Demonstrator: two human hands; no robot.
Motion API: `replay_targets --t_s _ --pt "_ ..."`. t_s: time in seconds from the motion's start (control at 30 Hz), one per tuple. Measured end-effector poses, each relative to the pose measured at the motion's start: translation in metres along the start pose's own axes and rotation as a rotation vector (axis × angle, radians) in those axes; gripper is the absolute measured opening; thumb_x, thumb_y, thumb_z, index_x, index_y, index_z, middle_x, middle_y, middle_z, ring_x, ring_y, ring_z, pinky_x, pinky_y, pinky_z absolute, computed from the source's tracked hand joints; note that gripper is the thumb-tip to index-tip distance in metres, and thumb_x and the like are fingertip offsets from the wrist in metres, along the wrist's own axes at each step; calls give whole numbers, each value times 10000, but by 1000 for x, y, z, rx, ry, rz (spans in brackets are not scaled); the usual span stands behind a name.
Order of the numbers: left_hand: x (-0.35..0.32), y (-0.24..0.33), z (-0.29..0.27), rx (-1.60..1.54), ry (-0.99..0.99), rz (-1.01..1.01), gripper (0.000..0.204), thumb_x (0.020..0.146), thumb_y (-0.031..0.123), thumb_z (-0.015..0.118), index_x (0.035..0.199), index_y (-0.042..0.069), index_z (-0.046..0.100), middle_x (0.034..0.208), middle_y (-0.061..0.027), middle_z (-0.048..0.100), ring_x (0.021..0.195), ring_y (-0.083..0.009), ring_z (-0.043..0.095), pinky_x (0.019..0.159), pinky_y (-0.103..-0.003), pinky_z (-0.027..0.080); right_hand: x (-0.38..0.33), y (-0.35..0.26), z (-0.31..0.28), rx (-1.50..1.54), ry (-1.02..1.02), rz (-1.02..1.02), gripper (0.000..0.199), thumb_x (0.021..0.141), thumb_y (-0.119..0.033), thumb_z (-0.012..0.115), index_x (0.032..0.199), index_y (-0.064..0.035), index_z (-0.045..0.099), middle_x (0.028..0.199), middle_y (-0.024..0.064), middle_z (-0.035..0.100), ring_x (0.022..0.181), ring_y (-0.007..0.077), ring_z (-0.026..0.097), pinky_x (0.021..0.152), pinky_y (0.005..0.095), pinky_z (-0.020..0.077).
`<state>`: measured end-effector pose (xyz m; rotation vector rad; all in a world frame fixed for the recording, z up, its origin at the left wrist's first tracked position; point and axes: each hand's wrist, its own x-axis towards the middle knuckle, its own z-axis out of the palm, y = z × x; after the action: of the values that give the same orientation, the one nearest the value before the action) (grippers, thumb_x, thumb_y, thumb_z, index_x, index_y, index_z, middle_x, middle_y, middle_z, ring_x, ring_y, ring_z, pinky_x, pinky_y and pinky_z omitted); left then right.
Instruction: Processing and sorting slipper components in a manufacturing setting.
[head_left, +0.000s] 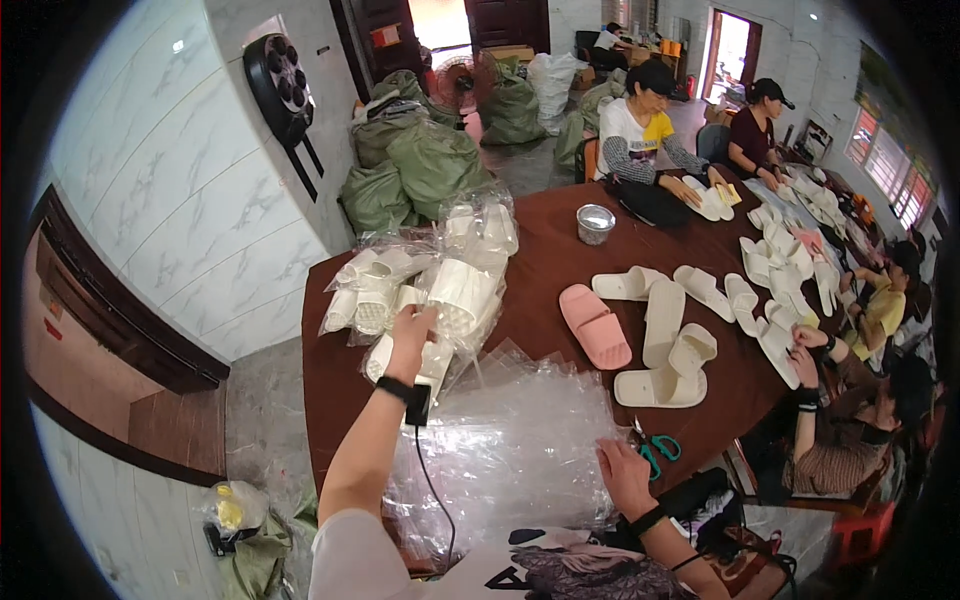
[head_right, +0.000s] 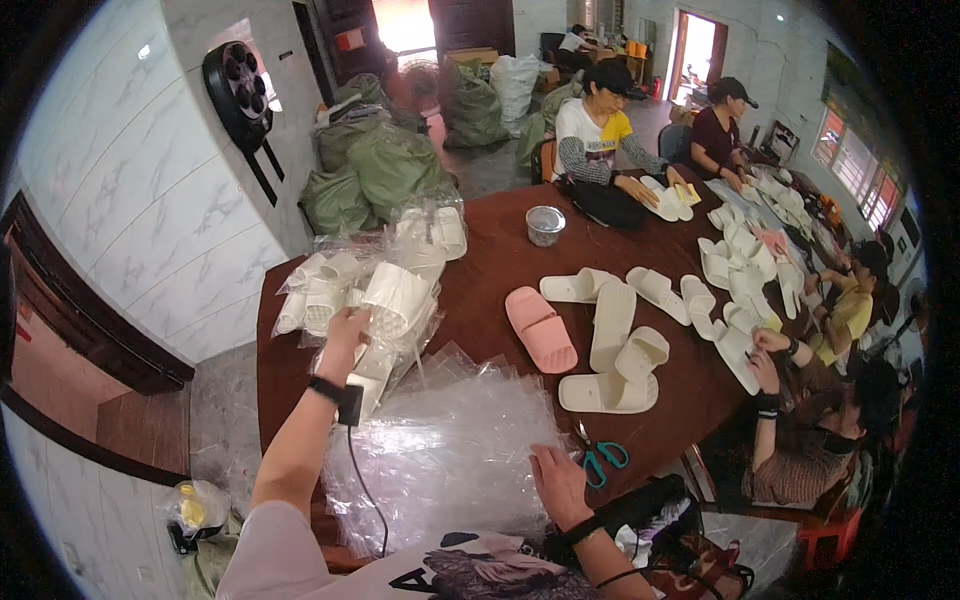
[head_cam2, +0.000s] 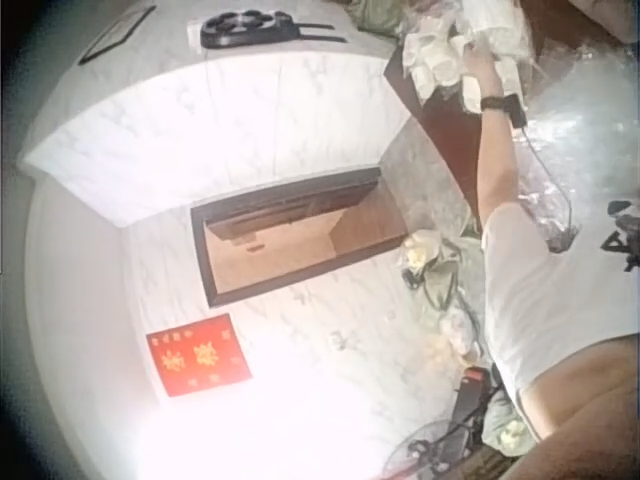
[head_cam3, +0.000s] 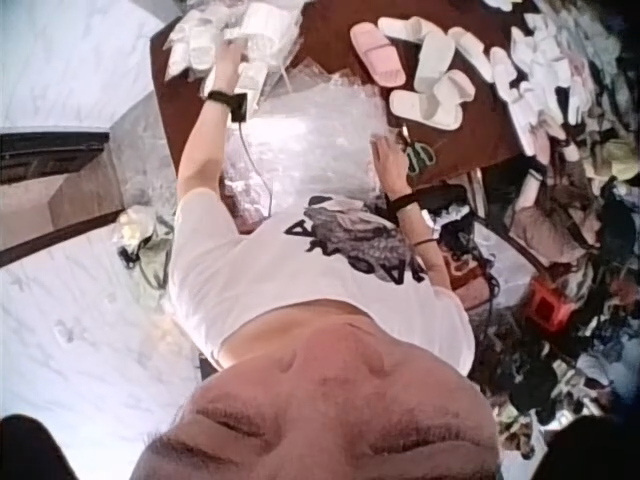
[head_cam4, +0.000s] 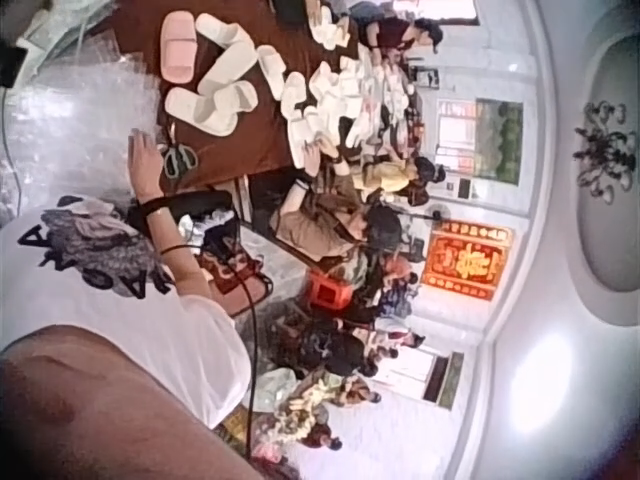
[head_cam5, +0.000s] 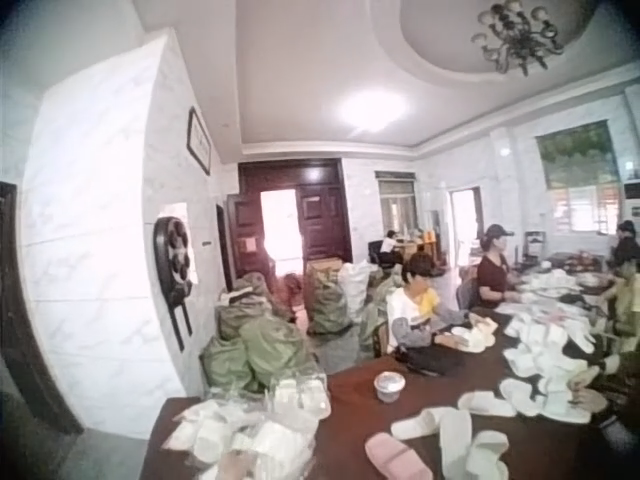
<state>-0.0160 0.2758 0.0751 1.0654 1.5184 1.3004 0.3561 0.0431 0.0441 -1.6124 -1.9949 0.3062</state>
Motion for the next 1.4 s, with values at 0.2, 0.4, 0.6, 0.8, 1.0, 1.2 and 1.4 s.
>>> replay_targets --t_s 0.2,0.4,0.6,0.8,1.0,1.2,1.4 --pt "-185 25 60 -345 -135 -80 337 868 168 670 1099 -7 499 983 -76 575 844 -141 591 650 -284 508 35 -72 -43 250 -31 -67 610 845 -138 689 1387 -72 417 1390 169 459 1208 370 519 957 397 463" --pt "-281 -33 22 -92 -677 139 405 864 73 663 1215 64 461 1116 -66 517 1050 -186 552 858 -309 473 6 -20 -2 1531 2 408 476 855 -47 599 1311 7 473 1306 87 540 1190 192 527 1018 325 410" --pt "-306 -51 -2 -569 -86 -225 508 971 166 518 1436 135 314 1261 -83 481 1086 -218 558 899 -391 508 -13 5 -19 1264 -188 510 366 807 17 483 1164 11 561 1112 65 641 1065 161 584 939 279 436" --pt "-317 -99 -20 -166 -10 -192 235 964 133 515 1193 82 510 1128 -107 581 917 -201 651 686 -317 571 -21 14 -2 1183 -292 461 386 796 14 454 1169 15 556 1102 84 653 1036 176 605 927 279 442" --pt "-313 -72 -45 -229 203 -452 121 957 62 505 1069 49 547 864 -127 686 701 -225 707 593 -279 556 -25 31 7 1184 -157 658 324 831 -48 473 1139 -2 562 1083 96 663 1017 187 626 913 292 465" --pt "-319 -62 -32 622 361 431 200 895 -7 550 1092 -7 584 995 -140 652 860 -320 650 713 -360 497 -26 36 23 1230 -153 673 269 872 -90 516 1125 -30 584 1034 69 683 960 160 636 847 280 485" --pt "-292 -132 9 445 -56 213 217 906 69 572 1113 27 623 1036 -187 648 870 -305 646 751 -371 506 -20 39 28 1197 -191 704 262 876 -106 530 1123 -37 584 1037 65 680 954 166 636 833 285 489"
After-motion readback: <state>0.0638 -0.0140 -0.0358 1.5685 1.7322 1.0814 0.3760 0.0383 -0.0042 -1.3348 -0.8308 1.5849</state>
